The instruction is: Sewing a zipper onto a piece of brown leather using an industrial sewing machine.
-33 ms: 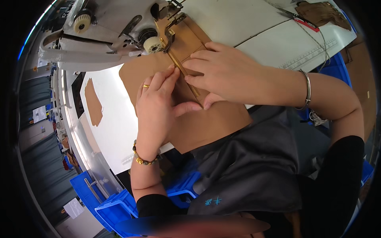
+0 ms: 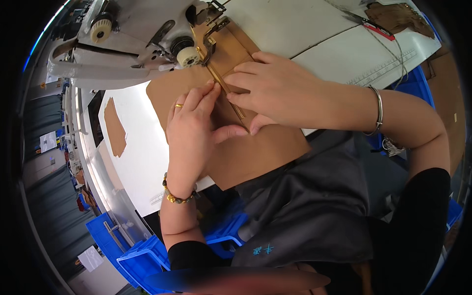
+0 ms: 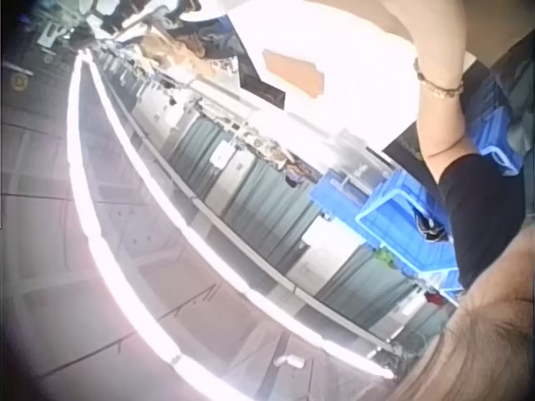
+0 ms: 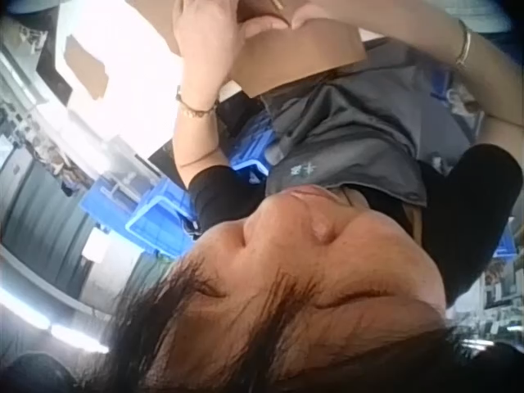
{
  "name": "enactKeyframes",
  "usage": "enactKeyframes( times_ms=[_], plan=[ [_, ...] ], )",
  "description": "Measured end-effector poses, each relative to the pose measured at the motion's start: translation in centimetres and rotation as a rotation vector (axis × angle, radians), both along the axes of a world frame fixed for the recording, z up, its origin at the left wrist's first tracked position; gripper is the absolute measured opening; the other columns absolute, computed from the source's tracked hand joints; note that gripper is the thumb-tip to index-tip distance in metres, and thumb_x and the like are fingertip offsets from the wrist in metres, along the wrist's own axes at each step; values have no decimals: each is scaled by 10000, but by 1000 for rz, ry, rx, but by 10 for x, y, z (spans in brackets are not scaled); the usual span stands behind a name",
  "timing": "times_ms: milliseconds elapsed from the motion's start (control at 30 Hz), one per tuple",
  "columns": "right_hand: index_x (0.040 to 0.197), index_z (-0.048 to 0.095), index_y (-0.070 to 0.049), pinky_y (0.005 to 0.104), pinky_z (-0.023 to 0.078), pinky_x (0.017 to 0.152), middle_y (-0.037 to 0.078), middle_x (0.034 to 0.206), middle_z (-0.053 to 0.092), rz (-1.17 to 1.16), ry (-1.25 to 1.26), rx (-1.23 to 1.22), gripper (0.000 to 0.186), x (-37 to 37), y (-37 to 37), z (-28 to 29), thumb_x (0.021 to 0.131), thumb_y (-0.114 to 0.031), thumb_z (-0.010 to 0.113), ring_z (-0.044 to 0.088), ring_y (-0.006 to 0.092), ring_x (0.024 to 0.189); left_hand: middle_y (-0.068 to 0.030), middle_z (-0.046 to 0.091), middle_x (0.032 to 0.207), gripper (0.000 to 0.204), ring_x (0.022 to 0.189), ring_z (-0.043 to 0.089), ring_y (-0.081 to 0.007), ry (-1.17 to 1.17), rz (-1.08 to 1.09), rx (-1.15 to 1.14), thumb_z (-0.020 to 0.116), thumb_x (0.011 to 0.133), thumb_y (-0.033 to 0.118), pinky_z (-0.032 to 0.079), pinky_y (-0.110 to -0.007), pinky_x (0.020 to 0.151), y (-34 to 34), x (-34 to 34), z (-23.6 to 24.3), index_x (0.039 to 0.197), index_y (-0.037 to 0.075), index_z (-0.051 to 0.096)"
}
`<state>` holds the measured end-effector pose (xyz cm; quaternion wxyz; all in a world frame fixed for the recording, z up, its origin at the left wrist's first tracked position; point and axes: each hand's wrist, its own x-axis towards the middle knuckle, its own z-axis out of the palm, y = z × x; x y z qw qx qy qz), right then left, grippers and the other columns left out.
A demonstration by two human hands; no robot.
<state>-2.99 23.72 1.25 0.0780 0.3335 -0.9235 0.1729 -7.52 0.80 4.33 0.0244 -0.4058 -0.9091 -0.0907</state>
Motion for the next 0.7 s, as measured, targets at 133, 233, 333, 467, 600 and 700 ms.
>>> enactKeyframes(
  times_ms=[133,233,333,467,600,700],
  plan=[
    [1300,681,-71,477,406,1151,104,1408,589,-11,68,-40,727,-10,-1,-6,705,-472,793,521,296,1355,-52,647,1269,854,1190,608,-282,25,6,2,859,598,506,478,-504,1057,1,-14,0,1278,16,692],
    [1254,709,-64,444,432,1102,94,1330,620,-17,143,-63,671,-19,-1,-13,717,-454,811,554,275,1294,-64,649,1256,847,1176,610,-289,42,-1,21,856,606,511,474,-497,1047,3,-24,-1,1267,6,698],
    [1206,739,-60,413,454,1060,87,1248,650,-22,202,-81,616,-25,-1,-17,725,-435,831,584,257,1237,-83,652,1245,841,1165,611,-301,61,-2,45,850,621,515,471,-493,1036,4,-31,-2,1268,-1,699],
    [1174,748,-73,396,466,1049,82,1228,655,-26,258,-112,573,-28,-1,-19,720,-412,835,601,250,1200,-96,655,1232,811,1153,613,-308,73,11,28,840,646,510,476,-479,1023,4,-32,-1,1268,7,705],
    [1095,764,-74,386,483,1021,74,1164,671,15,211,-152,500,-26,0,-15,711,-385,839,629,245,1119,-90,678,1230,717,1186,615,-308,56,74,58,840,691,466,492,-464,1018,2,-20,-8,1243,23,725],
    [1021,772,-72,387,498,980,71,1089,682,36,268,-177,422,-18,1,-12,710,-350,838,644,243,1040,-83,704,1233,610,1209,636,-310,98,63,146,839,736,409,530,-440,997,-5,0,-21,1214,42,747]
  ],
)
